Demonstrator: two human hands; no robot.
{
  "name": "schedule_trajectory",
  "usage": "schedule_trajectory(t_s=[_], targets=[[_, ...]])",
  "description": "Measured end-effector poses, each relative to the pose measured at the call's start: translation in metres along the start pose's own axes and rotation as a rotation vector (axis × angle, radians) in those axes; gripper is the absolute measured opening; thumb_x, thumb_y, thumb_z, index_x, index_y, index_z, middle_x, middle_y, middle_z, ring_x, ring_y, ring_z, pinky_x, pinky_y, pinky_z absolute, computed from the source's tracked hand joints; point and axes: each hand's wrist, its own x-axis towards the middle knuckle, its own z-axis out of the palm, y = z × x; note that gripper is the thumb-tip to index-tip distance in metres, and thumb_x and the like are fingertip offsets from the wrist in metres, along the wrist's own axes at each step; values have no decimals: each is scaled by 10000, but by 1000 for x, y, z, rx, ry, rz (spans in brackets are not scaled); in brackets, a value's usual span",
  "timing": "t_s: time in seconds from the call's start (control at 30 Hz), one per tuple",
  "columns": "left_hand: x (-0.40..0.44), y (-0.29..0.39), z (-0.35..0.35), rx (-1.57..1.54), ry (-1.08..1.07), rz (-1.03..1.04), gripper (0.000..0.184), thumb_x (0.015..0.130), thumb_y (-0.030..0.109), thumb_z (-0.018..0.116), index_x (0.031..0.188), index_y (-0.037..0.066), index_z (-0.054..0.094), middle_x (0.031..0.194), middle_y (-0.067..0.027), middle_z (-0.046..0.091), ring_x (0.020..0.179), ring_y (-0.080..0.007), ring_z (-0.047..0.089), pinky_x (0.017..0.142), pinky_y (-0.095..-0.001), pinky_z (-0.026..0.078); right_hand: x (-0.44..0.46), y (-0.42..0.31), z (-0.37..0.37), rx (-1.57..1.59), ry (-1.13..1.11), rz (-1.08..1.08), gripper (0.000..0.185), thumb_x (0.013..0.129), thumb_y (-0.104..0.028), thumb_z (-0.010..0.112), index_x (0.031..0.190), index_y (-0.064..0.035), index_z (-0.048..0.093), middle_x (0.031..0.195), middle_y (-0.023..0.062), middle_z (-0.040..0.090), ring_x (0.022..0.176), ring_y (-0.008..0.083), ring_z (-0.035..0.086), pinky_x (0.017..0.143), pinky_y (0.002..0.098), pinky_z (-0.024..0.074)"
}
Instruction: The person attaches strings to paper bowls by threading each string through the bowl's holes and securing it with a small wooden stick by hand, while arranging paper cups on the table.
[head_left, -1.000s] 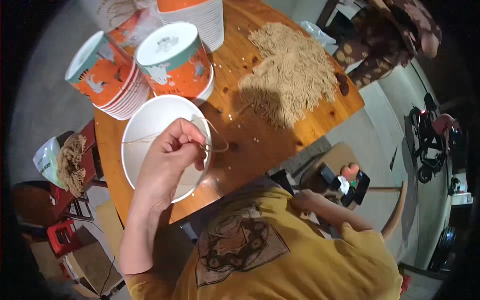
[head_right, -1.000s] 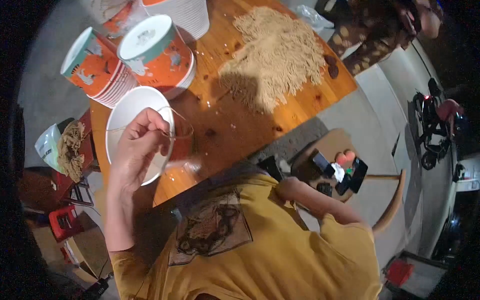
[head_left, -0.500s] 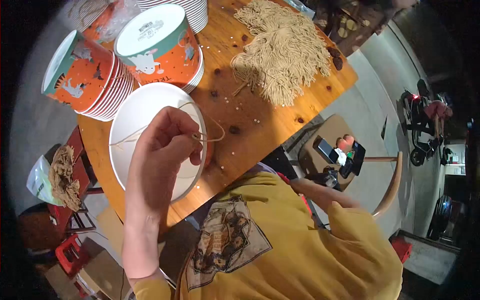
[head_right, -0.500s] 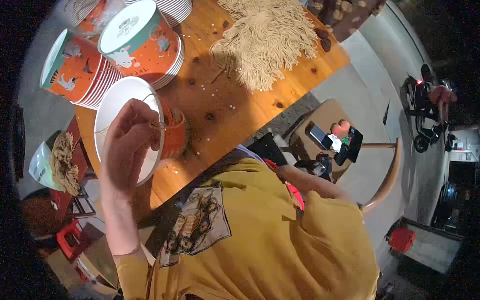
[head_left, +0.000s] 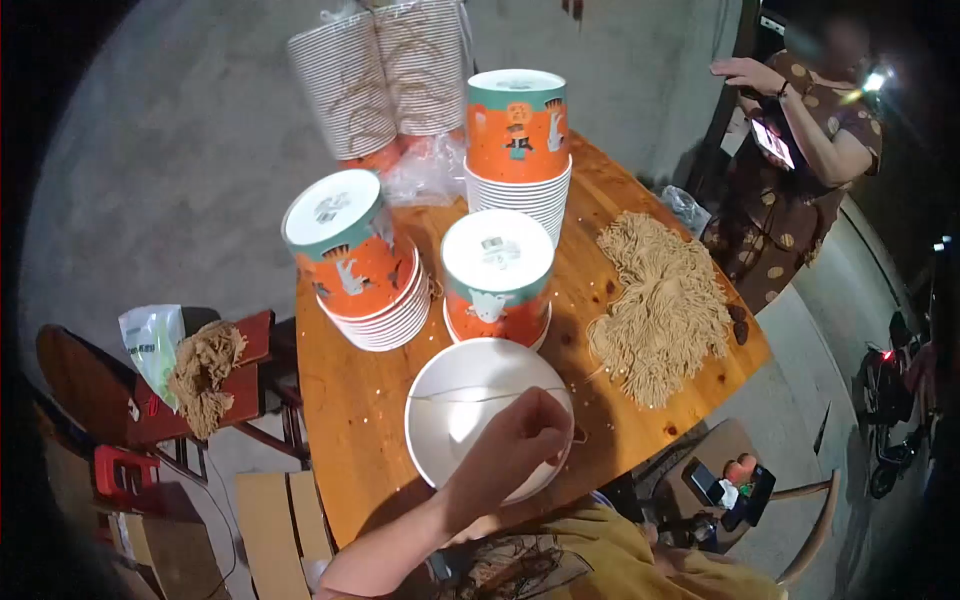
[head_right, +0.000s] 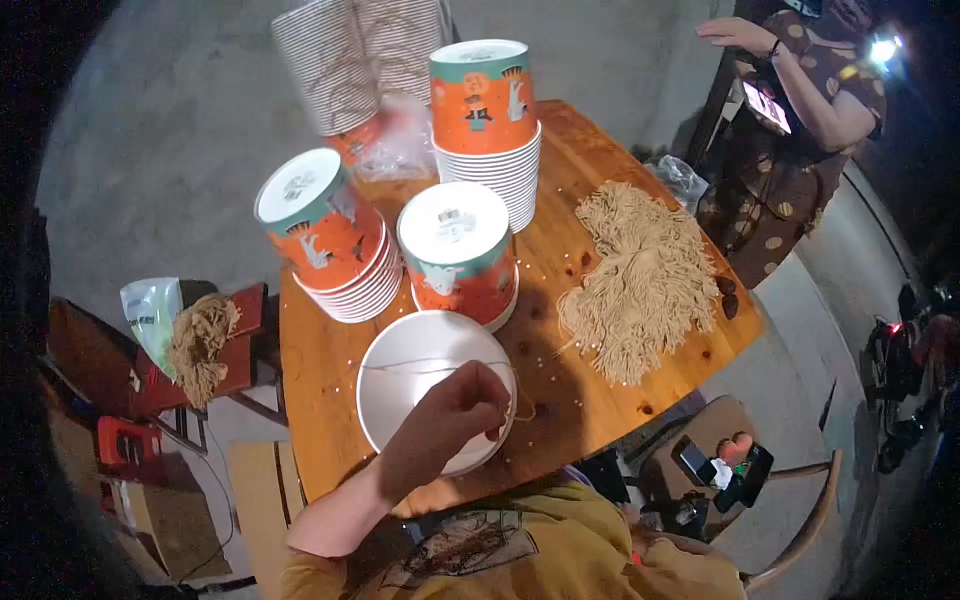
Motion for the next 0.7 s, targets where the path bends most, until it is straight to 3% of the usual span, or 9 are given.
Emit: schedule_trajectory(t_s=[0.27,0.43,0.57,0.7], targets=[[7,-5,6,88,48,-22,113,829,38,518,939,12,509,818,-20,526,729,-82,498,669,-223,433,-29,8,0,-53,-112,111,352,859,-372,490,1005,-94,648,922,146,665,857,298,646,674,423,504],[6,-5,9,202,120,-14,129,789,-20,522,908,31,518,815,-12,514,724,-86,479,660,-223,423,-61,3,11,-77,-189,193,344,857,-361,493,1015,-97,645,920,150,666,854,295,647,675,420,505],[2,-4,14,133,167,-65,127,800,-15,530,921,23,524,818,-9,516,728,-87,489,665,-220,423,-90,-6,19,-100,-239,278,338,856,-352,495,1024,-99,643,917,153,666,852,292,647,675,417,506],[-2,-2,10,206,94,-46,118,834,13,533,951,6,520,813,-14,525,747,-74,498,683,-217,438,-79,-13,14,-133,-255,346,333,855,-344,497,1033,-101,640,915,156,667,849,289,647,675,414,506]])
